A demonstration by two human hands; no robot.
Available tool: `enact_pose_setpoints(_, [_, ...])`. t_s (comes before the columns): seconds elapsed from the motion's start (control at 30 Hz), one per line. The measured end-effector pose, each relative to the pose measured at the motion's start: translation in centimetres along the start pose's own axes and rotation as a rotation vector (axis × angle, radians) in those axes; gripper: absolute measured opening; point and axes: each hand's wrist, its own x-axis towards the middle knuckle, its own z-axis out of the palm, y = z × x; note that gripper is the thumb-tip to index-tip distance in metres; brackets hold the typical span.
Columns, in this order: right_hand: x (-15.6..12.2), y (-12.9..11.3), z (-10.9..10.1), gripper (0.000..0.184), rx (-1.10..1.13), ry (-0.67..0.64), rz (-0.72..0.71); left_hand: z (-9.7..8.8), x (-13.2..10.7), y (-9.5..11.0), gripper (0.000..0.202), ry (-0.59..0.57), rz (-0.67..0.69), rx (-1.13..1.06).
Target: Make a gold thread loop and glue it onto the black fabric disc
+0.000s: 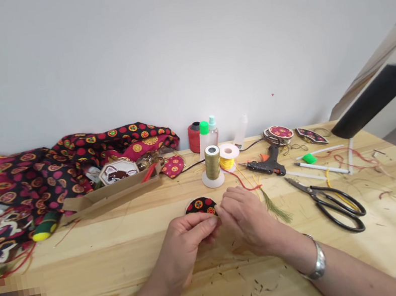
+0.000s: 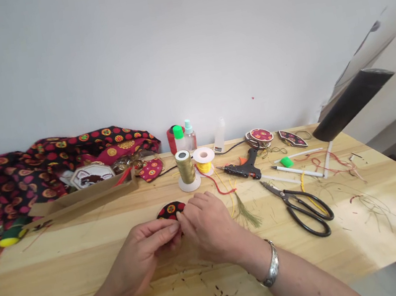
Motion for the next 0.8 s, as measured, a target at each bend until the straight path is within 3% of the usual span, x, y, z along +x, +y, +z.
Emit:
enact_pose_setpoints(0.1, [0.0,0.5,-0.2,0.038,0.248,0.076,0.228,-0.2,0.1,-0.1,0.016,0.026,0.007,-0.005])
enact_pose_setpoints(0.17, [0.1,0.8,-0.4,0.039,0.356,0.081,0.301,-0.2,0.2,-0.1,0.017,0.033,0.020,0.001])
enact_pose_setpoints(0.4, [0.3,0.2,-1.2,0.047,0.363,-0.161,0.160,0.0,0.0,0.2,0.022,0.018,0.076,0.144])
enact_pose_setpoints(0.5, [0.3,-0.1,-1.1,0.043,0.338,-0.248,0.171,-0.2,0.0,0.1,0.022,-0.018,0.126,0.265])
enact_pose_setpoints(0.67, [0.2,-0.4,-0.7,0.034,0.317,-0.247,0.195,-0.3,0.0,-0.2,0.022,-0.027,0.128,0.355])
enact_pose_setpoints(0.8, [0.4,-0.4,-0.6,0.031,0.328,-0.232,0.171,-0.3,0.1,-0.3,0.023,-0.037,0.101,0.291])
